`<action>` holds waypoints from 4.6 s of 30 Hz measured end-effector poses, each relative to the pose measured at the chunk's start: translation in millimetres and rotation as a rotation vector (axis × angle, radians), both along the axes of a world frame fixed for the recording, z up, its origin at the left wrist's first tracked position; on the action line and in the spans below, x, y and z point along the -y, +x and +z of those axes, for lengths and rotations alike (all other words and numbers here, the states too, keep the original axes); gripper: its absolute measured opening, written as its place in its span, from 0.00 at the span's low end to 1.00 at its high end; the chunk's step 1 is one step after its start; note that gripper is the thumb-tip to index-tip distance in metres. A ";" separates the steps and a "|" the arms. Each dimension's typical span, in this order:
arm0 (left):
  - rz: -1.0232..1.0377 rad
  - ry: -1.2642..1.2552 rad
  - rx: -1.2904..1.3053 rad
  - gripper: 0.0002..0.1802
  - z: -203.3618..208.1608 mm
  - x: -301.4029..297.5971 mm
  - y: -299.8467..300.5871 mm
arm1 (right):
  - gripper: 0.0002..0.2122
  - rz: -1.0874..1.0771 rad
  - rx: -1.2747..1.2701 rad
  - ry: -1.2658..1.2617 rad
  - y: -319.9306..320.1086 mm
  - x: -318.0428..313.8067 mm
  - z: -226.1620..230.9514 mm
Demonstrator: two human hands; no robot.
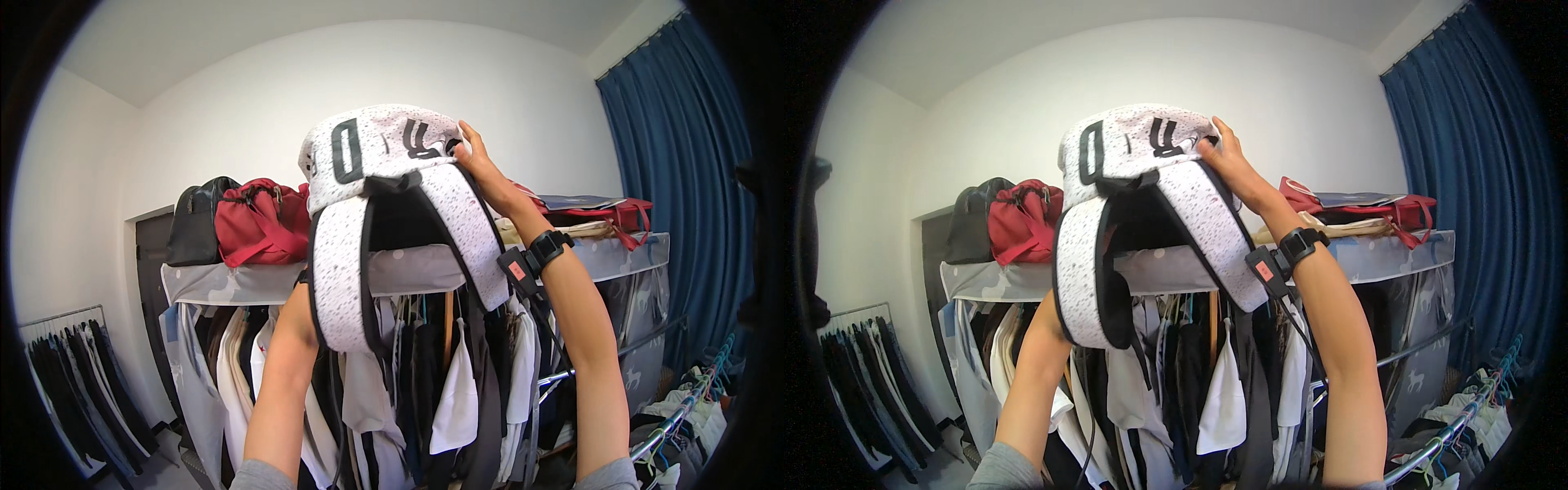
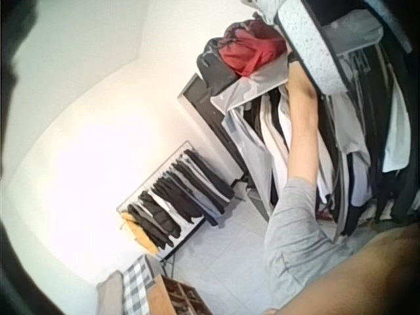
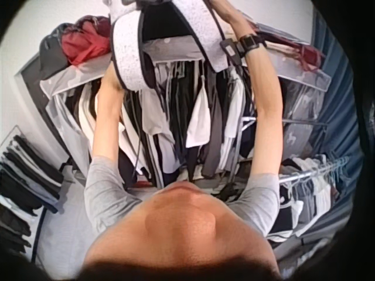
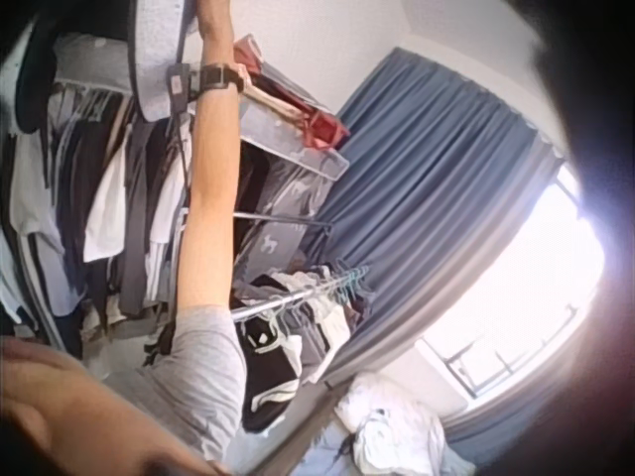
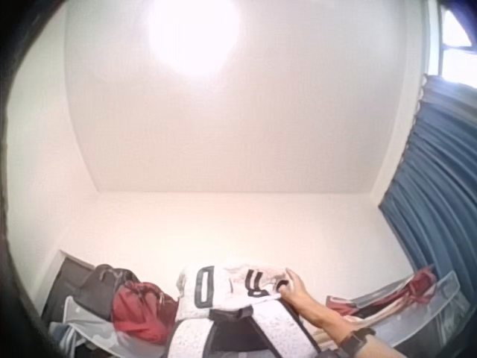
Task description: The person picks up a red backpack, zips it closed, and places it on a wardrobe shelf. They then pick up a white backpack, zip it, and place it on the same shelf. Finally, they pick up a white drawstring bag, close it, and place it on the shelf as well.
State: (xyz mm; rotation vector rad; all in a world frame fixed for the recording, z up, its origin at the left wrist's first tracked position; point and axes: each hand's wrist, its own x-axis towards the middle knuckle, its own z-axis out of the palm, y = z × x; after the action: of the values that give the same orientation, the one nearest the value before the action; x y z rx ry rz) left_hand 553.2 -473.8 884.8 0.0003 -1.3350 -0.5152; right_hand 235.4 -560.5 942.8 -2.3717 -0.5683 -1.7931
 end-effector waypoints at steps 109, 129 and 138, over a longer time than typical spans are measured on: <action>1.095 0.902 0.633 0.16 23.0 -10.5 105.3 | 0.25 -0.762 -0.601 0.420 67.2 218.1 -40.2; 1.460 1.023 1.030 0.19 -28.3 -14.8 45.3 | 0.09 -0.466 -0.412 0.700 51.0 218.4 -81.6; 1.137 0.791 0.580 0.10 -15.5 15.7 86.5 | 0.06 -0.323 -0.295 0.700 77.4 254.5 -51.8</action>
State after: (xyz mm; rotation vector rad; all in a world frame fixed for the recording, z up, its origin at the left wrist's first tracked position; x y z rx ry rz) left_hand 639.7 -489.5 869.3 1.5628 -1.3508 -0.0064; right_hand 312.8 -815.0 891.0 -2.2058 0.4360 -1.3654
